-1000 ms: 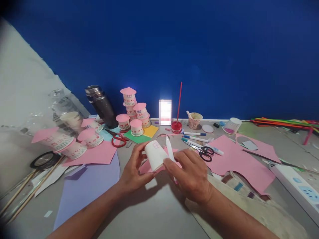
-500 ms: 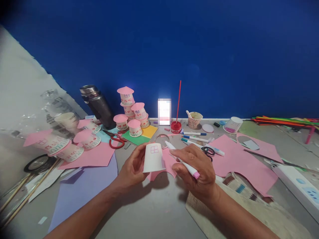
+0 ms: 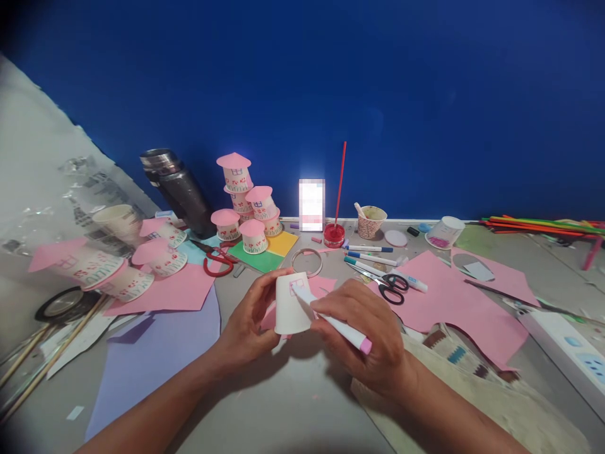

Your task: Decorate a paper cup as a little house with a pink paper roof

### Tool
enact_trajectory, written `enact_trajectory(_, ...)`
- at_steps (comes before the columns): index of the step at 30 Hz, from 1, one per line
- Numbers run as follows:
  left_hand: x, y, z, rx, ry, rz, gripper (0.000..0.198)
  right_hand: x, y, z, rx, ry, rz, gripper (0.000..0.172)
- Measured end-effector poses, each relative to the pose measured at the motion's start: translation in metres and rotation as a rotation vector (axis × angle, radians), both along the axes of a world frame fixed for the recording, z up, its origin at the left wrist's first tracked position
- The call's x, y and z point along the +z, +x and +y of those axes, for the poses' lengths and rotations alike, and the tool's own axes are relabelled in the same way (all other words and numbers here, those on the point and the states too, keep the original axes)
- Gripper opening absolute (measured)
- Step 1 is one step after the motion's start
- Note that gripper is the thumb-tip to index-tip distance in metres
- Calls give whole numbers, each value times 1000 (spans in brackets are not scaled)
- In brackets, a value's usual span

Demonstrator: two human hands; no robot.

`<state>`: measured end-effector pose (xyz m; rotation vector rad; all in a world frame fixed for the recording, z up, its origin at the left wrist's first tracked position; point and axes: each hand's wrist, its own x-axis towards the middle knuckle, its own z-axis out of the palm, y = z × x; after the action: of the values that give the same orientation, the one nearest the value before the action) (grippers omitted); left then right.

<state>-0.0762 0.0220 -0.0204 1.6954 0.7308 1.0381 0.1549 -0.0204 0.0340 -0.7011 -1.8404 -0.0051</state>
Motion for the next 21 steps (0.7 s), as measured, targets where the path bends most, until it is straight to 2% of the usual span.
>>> enact_trajectory(15,1,0,-2,-13,2,9,82,0,-1,2,2,2,5,23)
enact_trajectory(21,0,0,-2,-21,-1,3,82,2,0,2,-57,8,-1,24)
